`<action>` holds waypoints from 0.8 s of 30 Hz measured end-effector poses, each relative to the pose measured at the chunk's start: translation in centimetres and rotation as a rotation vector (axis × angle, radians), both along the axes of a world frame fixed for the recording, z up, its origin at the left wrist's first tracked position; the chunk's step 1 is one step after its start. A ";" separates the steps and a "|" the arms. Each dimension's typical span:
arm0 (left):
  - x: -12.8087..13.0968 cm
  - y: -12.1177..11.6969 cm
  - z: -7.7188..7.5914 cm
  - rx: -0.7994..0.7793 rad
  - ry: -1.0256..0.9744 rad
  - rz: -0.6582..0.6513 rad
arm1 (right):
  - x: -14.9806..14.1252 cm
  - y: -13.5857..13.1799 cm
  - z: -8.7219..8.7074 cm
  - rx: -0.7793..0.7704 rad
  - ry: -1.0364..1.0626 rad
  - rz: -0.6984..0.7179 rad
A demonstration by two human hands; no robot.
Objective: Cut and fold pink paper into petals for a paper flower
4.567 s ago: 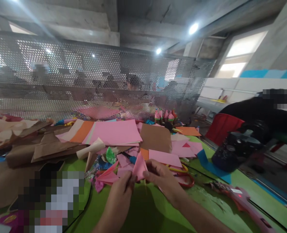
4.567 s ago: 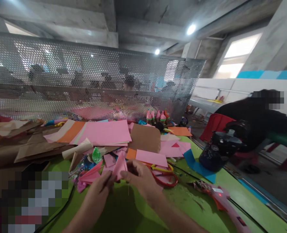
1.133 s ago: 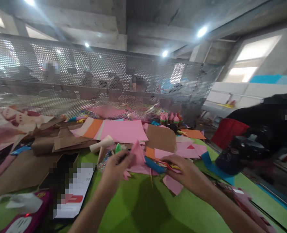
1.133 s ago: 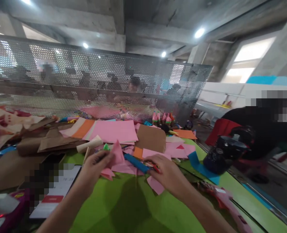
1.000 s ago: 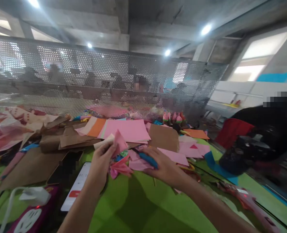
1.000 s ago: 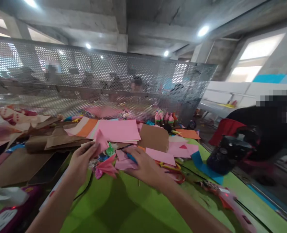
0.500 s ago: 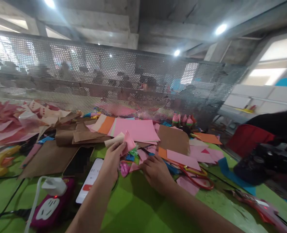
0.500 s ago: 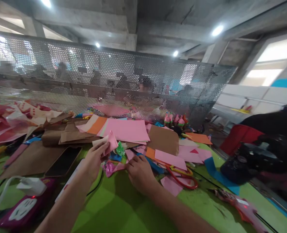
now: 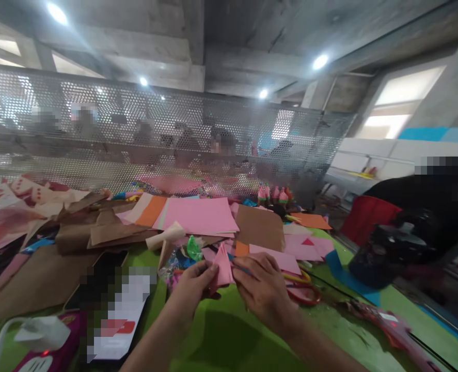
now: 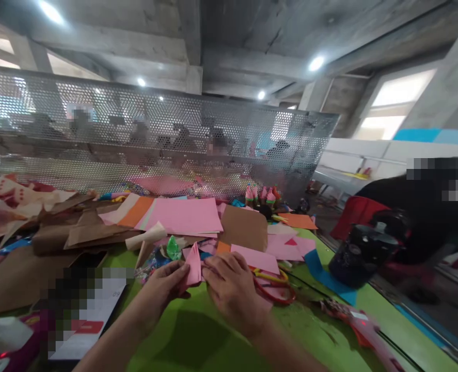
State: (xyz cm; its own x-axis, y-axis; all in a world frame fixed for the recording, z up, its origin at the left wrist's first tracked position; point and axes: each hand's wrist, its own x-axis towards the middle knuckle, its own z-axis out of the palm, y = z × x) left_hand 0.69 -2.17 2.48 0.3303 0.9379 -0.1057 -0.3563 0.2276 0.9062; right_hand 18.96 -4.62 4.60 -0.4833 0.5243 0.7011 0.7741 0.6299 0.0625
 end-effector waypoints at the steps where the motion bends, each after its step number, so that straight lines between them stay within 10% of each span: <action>1: 0.0 0.1 0.0 0.021 0.014 0.001 | 0.1 -0.2 0.1 -0.083 0.080 0.018; 10: 0.3 0.4 -0.3 0.219 0.136 -0.027 | 1.0 0.9 -0.1 -1.016 0.910 0.117; 24: -0.2 1.0 -1.1 -0.006 0.068 0.317 | 1.4 1.7 -0.6 -1.019 1.200 0.071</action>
State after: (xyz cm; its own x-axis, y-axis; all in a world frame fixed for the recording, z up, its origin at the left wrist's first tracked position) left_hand 0.51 -1.18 1.40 0.0140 0.9923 -0.1230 -0.3489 0.1201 0.9294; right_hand 20.38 -2.96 4.04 0.0292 0.9978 0.0592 0.0269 0.0584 -0.9979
